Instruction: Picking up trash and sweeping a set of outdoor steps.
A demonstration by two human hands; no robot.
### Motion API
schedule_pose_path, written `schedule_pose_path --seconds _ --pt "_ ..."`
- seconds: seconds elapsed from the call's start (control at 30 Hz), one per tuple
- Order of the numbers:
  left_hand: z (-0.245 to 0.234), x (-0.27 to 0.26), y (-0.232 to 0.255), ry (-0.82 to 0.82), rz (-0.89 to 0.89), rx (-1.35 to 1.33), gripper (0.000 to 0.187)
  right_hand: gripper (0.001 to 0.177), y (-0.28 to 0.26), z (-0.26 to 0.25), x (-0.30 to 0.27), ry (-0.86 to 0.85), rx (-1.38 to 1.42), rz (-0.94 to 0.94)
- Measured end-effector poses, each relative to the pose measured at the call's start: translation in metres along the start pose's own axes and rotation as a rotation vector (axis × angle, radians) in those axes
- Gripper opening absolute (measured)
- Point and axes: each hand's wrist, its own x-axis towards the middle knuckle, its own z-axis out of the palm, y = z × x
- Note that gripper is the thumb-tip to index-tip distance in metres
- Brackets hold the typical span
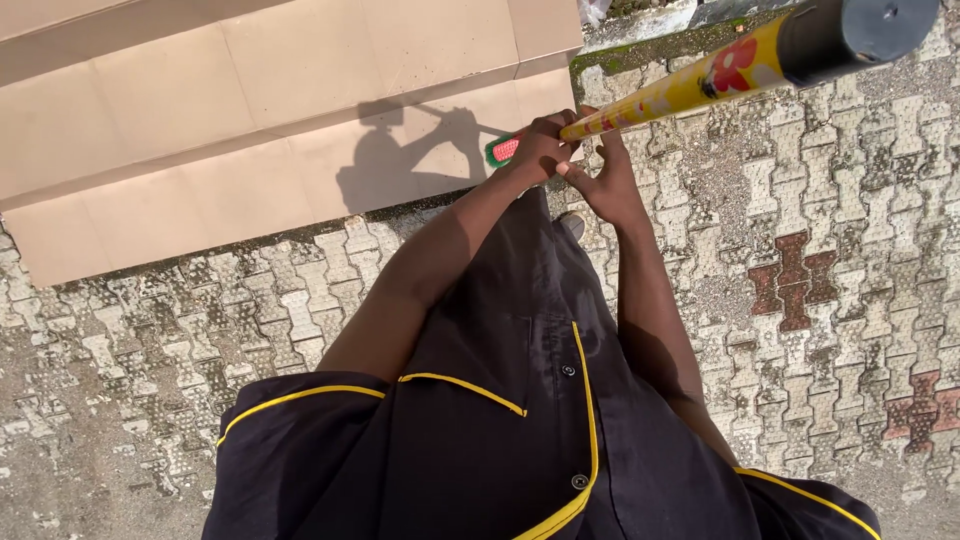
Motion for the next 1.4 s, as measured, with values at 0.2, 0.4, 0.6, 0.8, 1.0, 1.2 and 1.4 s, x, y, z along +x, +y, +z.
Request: schedule_pose_path --seconds 0.2,0.4,0.6,0.8,1.0,1.2,1.4 --pt "-0.036 -0.011 0.035 -0.118 0.064 0.194 0.026 0.019 0.030 0.050 0.027 0.067 0.385 0.122" --pt "-0.096 -0.037 0.055 0.125 0.018 -0.078 0.032 0.006 -0.005 0.066 0.059 0.082 0.551 0.086" --pt "-0.120 -0.051 -0.001 0.263 -0.176 0.003 0.023 0.026 -0.092 0.060 0.100 0.003 0.749 -0.097" --pt "-0.157 -0.062 -0.028 0.716 -0.184 0.094 0.030 0.044 -0.103 0.075 0.124 -0.200 0.947 -0.223" --pt "-0.201 -0.064 -0.020 1.031 -0.087 0.147 0.037 0.043 -0.106 0.077 0.154 -0.235 1.000 -0.228" --pt "-0.253 -0.038 -0.060 1.102 -0.108 0.305 0.032 0.048 -0.110 0.090 0.217 -0.351 1.040 -0.285" --pt "-0.324 -0.028 -0.037 1.086 -0.133 0.481 0.035 0.056 -0.103 0.127 0.267 -0.351 1.055 -0.231"
